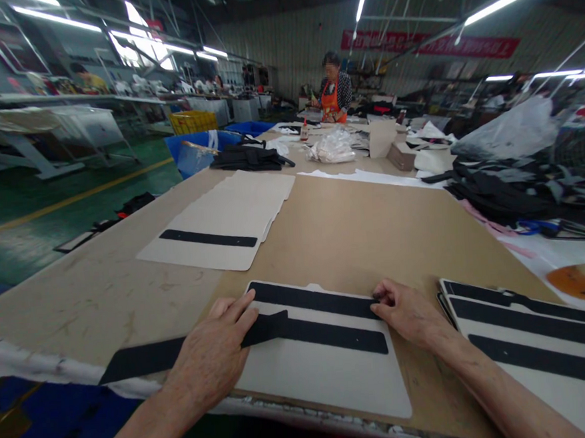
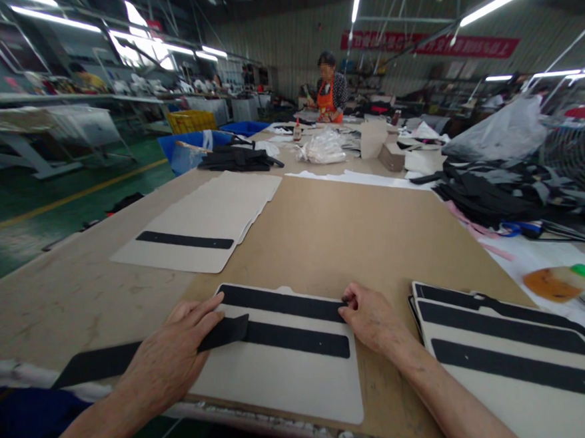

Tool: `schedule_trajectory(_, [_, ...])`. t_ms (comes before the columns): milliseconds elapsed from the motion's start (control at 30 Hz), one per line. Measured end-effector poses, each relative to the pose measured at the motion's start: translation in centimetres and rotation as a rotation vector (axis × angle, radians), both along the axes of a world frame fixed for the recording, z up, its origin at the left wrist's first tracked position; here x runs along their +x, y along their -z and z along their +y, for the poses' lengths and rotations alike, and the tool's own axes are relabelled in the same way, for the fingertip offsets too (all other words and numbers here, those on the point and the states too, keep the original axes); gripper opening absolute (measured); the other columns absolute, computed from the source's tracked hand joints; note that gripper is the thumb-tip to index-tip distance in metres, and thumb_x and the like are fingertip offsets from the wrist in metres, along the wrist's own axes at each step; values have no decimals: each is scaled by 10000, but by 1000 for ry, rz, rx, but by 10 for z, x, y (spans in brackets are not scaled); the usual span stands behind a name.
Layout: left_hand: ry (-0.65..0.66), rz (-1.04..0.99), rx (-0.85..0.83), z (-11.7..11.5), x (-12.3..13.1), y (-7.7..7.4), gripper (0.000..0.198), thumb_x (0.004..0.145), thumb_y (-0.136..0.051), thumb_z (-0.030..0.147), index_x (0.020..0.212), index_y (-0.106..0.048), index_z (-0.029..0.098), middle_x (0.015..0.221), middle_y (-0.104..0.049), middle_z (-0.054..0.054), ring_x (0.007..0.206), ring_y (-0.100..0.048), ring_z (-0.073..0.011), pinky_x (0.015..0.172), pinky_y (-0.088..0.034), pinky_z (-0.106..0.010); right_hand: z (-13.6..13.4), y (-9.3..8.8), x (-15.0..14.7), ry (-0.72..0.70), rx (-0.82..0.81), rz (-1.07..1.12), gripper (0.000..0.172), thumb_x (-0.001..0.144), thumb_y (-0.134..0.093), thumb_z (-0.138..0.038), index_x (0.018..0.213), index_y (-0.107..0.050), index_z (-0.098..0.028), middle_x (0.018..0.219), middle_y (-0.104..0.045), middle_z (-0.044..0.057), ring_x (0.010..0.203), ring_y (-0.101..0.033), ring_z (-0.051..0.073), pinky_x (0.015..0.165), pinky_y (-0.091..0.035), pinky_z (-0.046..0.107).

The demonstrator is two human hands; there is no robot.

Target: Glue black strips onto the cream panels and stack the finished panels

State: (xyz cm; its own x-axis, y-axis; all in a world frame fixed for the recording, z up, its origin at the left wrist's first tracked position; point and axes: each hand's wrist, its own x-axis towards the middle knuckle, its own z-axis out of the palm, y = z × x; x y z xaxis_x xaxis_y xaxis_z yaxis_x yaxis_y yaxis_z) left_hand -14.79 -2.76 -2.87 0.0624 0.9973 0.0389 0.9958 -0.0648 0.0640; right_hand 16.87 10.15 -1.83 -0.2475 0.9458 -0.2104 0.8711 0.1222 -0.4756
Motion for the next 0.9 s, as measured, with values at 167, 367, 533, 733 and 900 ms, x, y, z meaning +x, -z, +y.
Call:
schedule_trajectory(167, [-23,-58,-32,5,1,-10,618,764,-467,93,1375,-474,181,1391,-548,-58,1259,-455,-234,1056,-432,-399,-10,-4,-8,-276,251,-198,196,862,-523,-118,998,-642,-193,1055,-660,83,932,-632,205,818,-446,318])
schedule_trajectory(367, [30,24,-26,17,9,-19,552,842,-526,196,1392,-486,214,1261,-579,-95,1191,-480,-281,1016,-444,-443,-39,-16,-45,-550,394,-551,573,860,-421,-1,1362,-527,-256,1027,-664,117,920,-646,264,708,-500,346])
schedule_trajectory(533, [44,35,29,22,8,-15,442,880,-549,236,1321,-561,213,1166,-562,-94,1129,-495,-265,986,-462,-417,-47,-11,-56,-556,415,-619,687,869,-423,-30,1475,-395,-354,1082,-629,131,944,-624,268,666,-520,324])
schedule_trajectory(733, [61,-21,84,18,0,-9,416,885,-529,208,1298,-576,210,1168,-560,-81,1154,-482,-258,1017,-439,-412,-44,-4,-17,-500,431,-597,645,838,-401,2,1431,-481,-240,1182,-611,138,1014,-588,280,743,-539,357])
schedule_trajectory(900, [76,-85,138,16,-1,-5,397,887,-491,172,1268,-594,212,1201,-579,-79,1173,-487,-247,1028,-433,-402,-48,-3,14,-383,413,-520,560,838,-380,21,1326,-585,-164,1229,-621,136,1115,-560,280,951,-485,404])
